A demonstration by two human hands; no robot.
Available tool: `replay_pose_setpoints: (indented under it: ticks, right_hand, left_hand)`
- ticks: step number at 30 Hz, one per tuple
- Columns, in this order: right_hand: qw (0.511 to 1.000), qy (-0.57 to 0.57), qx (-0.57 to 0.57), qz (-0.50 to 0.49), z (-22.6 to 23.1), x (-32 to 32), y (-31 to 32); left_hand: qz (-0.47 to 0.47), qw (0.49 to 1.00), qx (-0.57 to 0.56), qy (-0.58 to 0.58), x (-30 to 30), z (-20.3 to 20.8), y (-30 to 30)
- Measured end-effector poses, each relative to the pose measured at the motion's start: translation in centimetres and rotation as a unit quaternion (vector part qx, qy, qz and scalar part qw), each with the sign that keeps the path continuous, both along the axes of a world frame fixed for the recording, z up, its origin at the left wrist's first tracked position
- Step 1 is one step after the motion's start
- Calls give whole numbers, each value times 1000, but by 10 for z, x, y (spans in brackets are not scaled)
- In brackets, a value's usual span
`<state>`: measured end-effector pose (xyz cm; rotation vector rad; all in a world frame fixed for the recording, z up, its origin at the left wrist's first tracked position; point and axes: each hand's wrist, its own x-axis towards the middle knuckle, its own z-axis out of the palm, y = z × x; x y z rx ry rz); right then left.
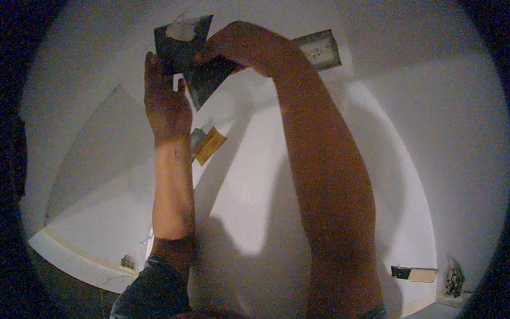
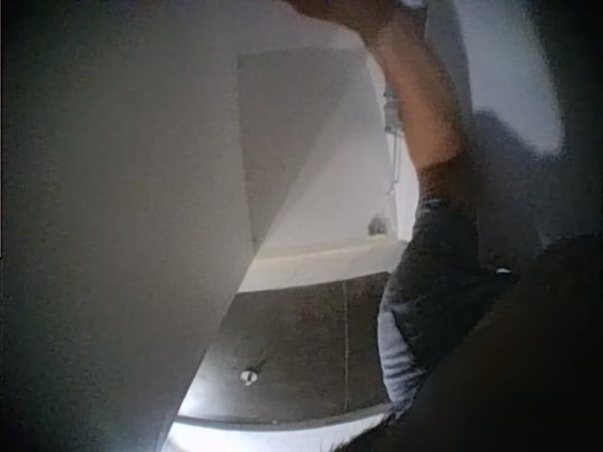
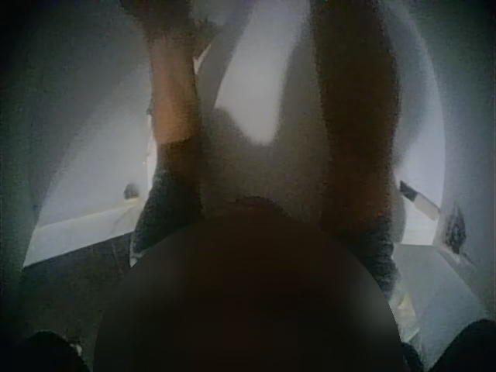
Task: The person scoops a white compound from a plastic bag onto a trowel, then uses a putty knife to spread and smooth the compound on a white wall around an electrical outlet. The person repeatedly transfers compound between tools and applies it to the wall surface.
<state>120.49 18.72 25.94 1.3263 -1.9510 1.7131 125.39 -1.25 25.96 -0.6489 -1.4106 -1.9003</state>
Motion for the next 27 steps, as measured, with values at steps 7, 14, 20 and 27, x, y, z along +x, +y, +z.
replay_pose_setpoints:
  ticks: [7,14,20,27]
  right_hand:
    - [966,-239,-90,-33,1,36,28]
    - [973,-181,-32,-141,19,54,30]
    - [961,-253,-44,-99,13,11,19]
    - [970,-228,-88,-11,9,8,33]
  left_hand:
    - [-258,958,9,-120,112,-13,-39]
    - [-215,949,71,-218,234,-70,-70]
    - [-210,949,100,-212,259,-97,-99]
    - [-241,943,105,-205,262,-102,-103]
